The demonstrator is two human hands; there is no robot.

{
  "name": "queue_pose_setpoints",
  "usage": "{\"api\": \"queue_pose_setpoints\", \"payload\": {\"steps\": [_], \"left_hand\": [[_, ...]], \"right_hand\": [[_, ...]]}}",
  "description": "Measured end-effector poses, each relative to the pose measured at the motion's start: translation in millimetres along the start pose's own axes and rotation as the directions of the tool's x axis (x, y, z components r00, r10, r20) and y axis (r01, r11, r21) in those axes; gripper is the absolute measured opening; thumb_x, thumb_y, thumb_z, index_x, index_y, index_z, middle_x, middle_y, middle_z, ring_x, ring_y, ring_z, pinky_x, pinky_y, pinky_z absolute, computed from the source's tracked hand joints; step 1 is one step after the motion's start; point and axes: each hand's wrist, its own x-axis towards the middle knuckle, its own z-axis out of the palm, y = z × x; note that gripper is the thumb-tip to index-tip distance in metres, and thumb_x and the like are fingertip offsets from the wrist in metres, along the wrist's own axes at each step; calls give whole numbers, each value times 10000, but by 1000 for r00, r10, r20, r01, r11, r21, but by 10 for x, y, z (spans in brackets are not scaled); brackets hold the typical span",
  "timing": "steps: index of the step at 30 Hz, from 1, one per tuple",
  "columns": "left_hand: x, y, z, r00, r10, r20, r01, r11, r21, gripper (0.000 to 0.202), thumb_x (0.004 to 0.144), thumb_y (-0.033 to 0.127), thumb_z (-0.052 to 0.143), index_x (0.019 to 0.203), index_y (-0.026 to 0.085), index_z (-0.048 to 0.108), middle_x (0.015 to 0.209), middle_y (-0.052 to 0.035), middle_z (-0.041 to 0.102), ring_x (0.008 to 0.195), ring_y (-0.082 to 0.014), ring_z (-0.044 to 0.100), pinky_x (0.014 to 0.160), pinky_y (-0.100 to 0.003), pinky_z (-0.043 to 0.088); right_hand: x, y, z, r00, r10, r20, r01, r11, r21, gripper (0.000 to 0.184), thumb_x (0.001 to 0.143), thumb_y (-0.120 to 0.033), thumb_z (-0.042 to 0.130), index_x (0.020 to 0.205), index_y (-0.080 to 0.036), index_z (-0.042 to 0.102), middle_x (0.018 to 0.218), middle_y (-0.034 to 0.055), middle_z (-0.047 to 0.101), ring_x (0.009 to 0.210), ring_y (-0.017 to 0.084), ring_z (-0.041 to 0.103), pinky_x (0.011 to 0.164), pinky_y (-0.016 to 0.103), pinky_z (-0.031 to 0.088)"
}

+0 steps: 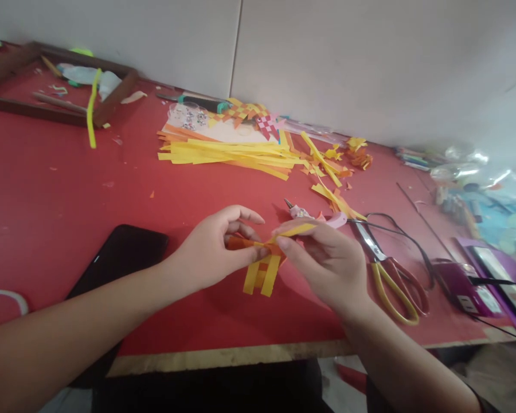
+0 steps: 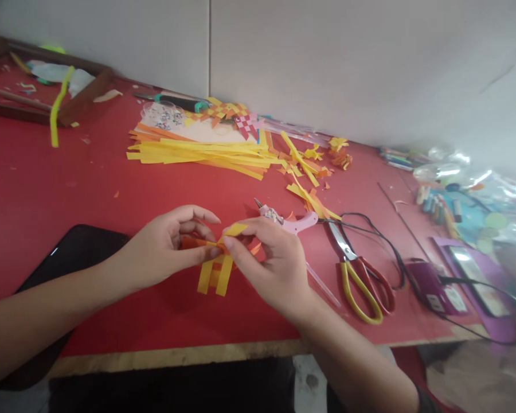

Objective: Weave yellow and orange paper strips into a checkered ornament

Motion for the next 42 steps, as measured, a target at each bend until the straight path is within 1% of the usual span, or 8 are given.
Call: {"api": "queue_pose_setpoints", "payload": {"steps": [4,8,17,29,32,35,38,42], "left_hand": [[8,11,-12,1000,-8,-10,8,1000,-3,426,698,324,865,1031,209,624,892,8,637,849,-177,679,780,-315,536],[24,11,-24,1000,-23,8,23,998,-50,419,697,333,872,1018,205,635,915,9,647,857,-170,687,801,-317,533],[12,18,-25,997,-73,11,74,974,-215,400,718,302,872,1034,205,646,924,13,679,845,-136,684,801,-281,549],[24,-22,-23,998,-53,-18,48,970,-239,318,741,347,866,982,225,698,884,26,686,839,-132,656,802,-272,513],[14,-17,-19,998,-65,-24,58,969,-241,278,738,391,862,875,206,706,832,21,681,800,-137,632,762,-272,503],[9,-9,-21,998,-54,-34,47,979,-200,271,738,410,856,817,198,707,781,19,672,752,-141,611,738,-283,499],[7,-1,-24,999,-34,-30,28,984,-175,281,740,431,852,821,198,715,783,13,678,754,-145,615,753,-292,512],[3,15,-22,999,-23,-28,19,990,-142,265,774,417,825,861,194,712,831,0,701,800,-160,653,785,-308,544]], "right_hand": [[-33,55,19,973,-232,6,232,972,-43,257,828,-38,671,977,-244,706,901,6,769,832,167,695,793,346,569],[3,63,5,924,-381,-9,379,921,-96,289,793,-17,685,986,-231,703,890,25,790,818,186,690,815,386,578],[-2,78,-50,877,-473,85,479,848,-227,361,796,-61,697,1094,-264,698,975,50,807,849,246,714,737,446,607],[-17,77,-28,840,-539,59,530,792,-303,368,822,-72,704,1126,-280,694,995,48,784,900,238,700,774,430,605],[-54,99,13,904,-427,-31,412,887,-207,517,805,-70,701,1269,-277,604,1118,80,729,1038,251,678,893,461,587],[-87,106,47,990,-132,-45,133,991,17,480,876,-130,637,1322,-275,536,1177,87,694,1076,231,678,896,431,601],[-69,86,57,999,53,4,-53,980,191,280,913,-168,619,1176,-258,591,969,30,727,894,165,718,766,314,626],[-3,74,52,990,143,-11,-134,950,283,174,869,-153,669,1010,-249,637,815,-14,708,758,125,705,660,236,606]]}}
